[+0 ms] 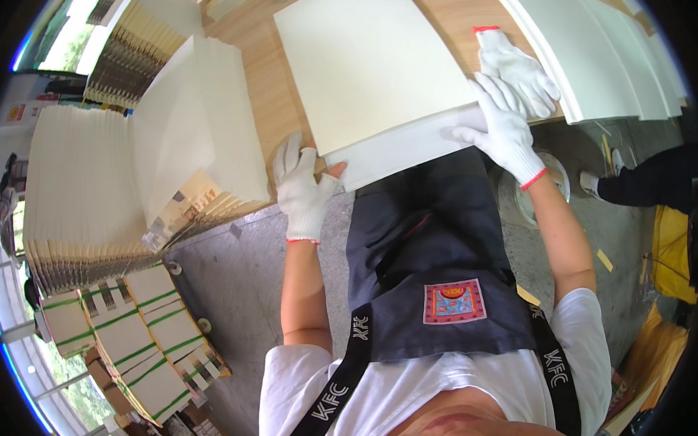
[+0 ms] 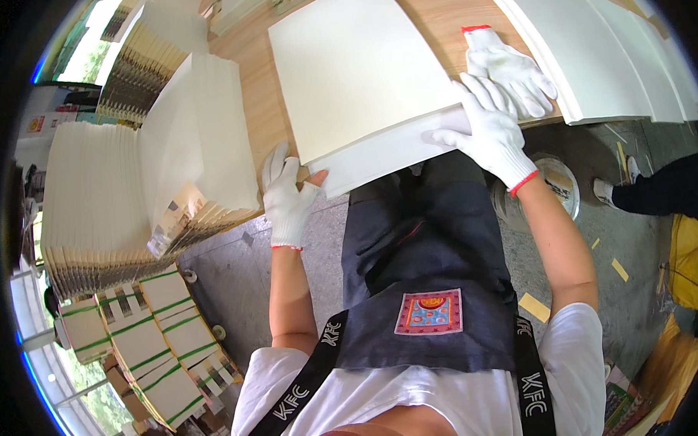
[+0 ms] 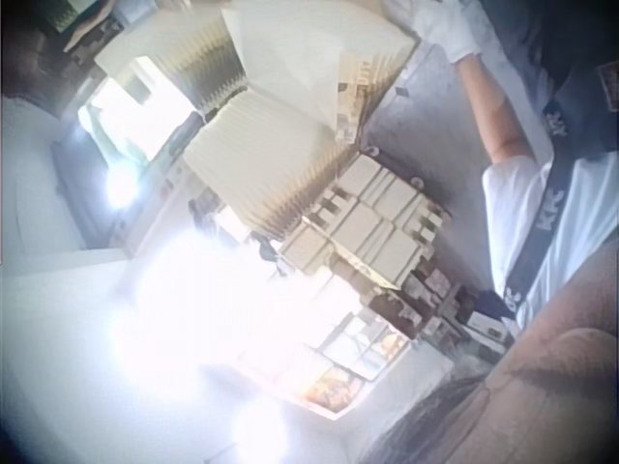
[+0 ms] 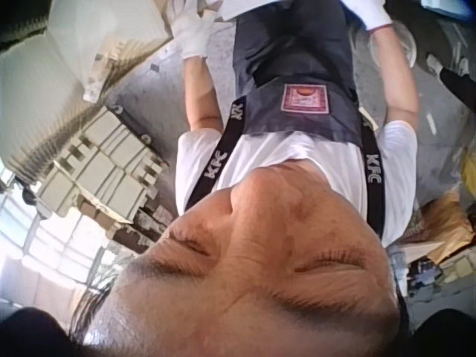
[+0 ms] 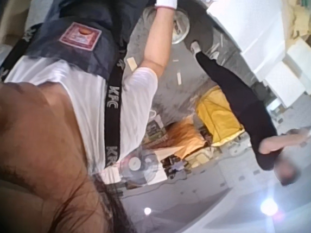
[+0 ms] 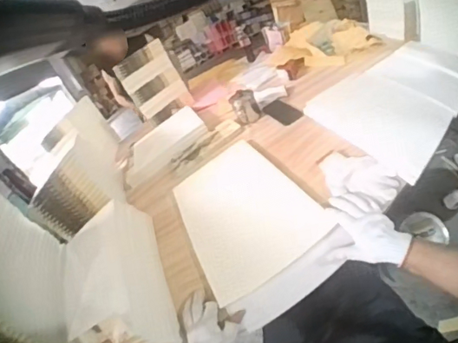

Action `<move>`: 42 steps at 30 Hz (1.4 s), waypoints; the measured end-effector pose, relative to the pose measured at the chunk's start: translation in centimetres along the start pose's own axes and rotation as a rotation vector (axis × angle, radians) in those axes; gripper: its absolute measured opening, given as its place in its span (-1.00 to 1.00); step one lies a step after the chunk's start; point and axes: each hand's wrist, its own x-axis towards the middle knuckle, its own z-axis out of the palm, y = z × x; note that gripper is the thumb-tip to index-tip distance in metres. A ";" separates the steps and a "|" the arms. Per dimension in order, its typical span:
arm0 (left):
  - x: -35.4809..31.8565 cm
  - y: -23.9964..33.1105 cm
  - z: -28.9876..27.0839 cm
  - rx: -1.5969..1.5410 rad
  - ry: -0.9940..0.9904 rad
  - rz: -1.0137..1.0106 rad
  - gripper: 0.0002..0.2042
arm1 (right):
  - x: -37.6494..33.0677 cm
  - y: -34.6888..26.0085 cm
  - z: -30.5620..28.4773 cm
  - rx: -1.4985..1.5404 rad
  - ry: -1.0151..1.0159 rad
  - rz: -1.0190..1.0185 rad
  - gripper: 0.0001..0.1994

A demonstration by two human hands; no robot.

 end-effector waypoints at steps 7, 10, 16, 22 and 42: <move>0.1 0.6 -0.3 0.000 -0.013 -0.007 -0.52 | 0.0 0.6 0.4 0.009 0.020 -0.029 -0.09; 0.0 0.0 0.3 0.064 -0.007 0.027 -0.51 | 0.0 0.5 0.2 -0.011 0.002 -0.023 -0.05; 0.3 0.3 -0.1 0.073 -0.075 0.029 -0.52 | 0.1 0.4 0.0 -0.015 -0.029 0.007 0.00; 0.7 0.8 -0.9 0.071 -0.116 0.026 -0.49 | 0.2 0.1 -0.3 -0.035 -0.057 0.027 0.02; 0.5 0.1 -0.4 0.074 -0.086 0.047 -0.47 | 0.1 0.2 -0.2 -0.005 -0.064 0.023 -0.01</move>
